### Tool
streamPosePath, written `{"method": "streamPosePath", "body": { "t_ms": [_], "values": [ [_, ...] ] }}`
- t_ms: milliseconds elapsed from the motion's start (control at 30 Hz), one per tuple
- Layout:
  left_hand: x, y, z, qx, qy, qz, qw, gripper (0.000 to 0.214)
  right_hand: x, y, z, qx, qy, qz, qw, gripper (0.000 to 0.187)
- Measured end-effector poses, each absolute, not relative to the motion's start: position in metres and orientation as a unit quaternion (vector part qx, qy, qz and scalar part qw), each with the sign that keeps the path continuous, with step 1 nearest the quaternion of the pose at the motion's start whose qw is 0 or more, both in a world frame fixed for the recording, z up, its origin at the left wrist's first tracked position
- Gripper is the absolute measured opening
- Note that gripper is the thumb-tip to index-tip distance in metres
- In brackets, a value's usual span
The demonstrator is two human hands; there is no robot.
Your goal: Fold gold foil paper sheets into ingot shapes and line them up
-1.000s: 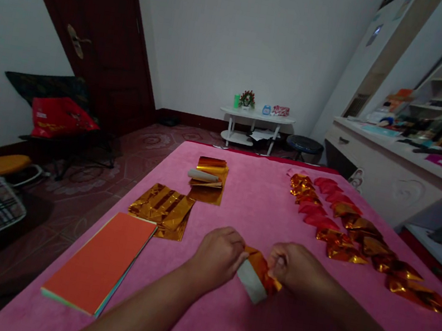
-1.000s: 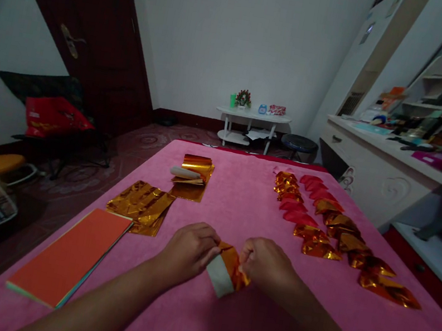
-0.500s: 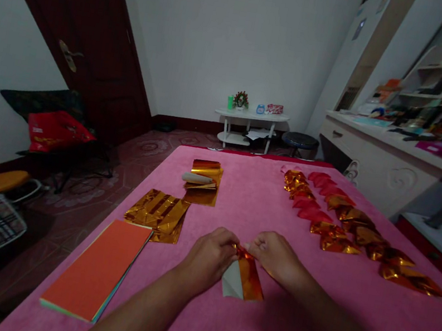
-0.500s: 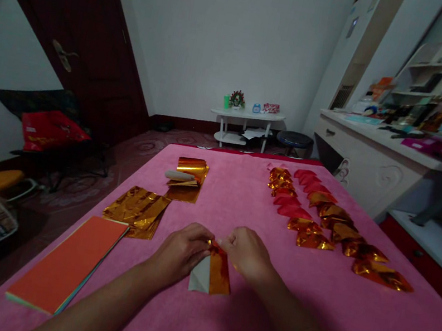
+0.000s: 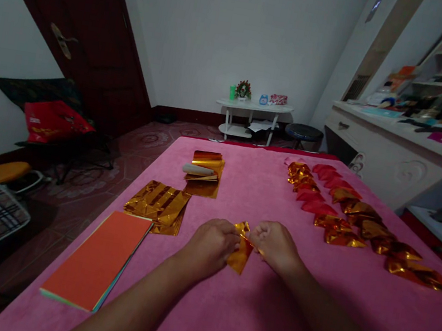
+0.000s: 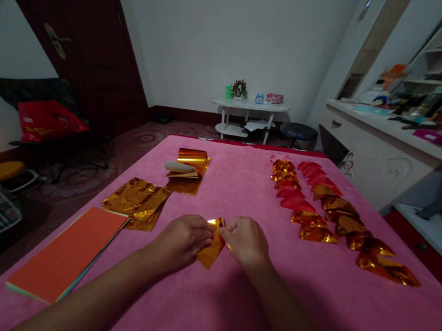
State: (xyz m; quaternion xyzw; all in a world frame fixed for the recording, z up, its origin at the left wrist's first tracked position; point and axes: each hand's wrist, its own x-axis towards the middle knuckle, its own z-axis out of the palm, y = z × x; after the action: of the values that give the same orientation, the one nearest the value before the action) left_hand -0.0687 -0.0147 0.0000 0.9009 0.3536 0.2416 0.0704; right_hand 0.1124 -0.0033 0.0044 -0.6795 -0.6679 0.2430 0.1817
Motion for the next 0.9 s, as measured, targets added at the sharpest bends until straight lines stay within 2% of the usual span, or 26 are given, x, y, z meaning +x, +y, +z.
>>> {"method": "streamPosePath", "body": {
  "t_ms": [200, 300, 433, 600, 700, 900],
  "values": [
    [-0.074, -0.013, -0.003, 0.9, 0.337, 0.252, 0.112, 0.02, 0.109, -0.007, 0.008, -0.686, -0.69, 0.144, 0.18, 0.012],
    [-0.081, -0.019, 0.003, 0.896, 0.339, 0.251, 0.139, 0.02, 0.108, -0.01, 0.006, -0.627, -0.742, 0.115, 0.208, 0.002],
    [-0.093, -0.026, 0.013, 0.905, 0.32, 0.219, 0.173, 0.017, 0.107, -0.013, 0.001, -0.536, -0.803, 0.153, 0.21, 0.018],
    [-0.099, -0.029, 0.02, 0.907, 0.316, 0.21, 0.185, 0.032, 0.112, -0.023, 0.006, -0.473, -0.814, 0.247, 0.229, 0.03],
    [-0.095, -0.03, 0.018, 0.908, 0.324, 0.205, 0.167, 0.032, 0.119, -0.032, 0.012, -0.434, -0.819, 0.285, 0.244, 0.037],
    [-0.087, -0.033, 0.007, 0.898, 0.352, 0.225, 0.136, 0.02, 0.123, -0.034, 0.015, -0.398, -0.812, 0.336, 0.262, 0.031]
  ]
}}
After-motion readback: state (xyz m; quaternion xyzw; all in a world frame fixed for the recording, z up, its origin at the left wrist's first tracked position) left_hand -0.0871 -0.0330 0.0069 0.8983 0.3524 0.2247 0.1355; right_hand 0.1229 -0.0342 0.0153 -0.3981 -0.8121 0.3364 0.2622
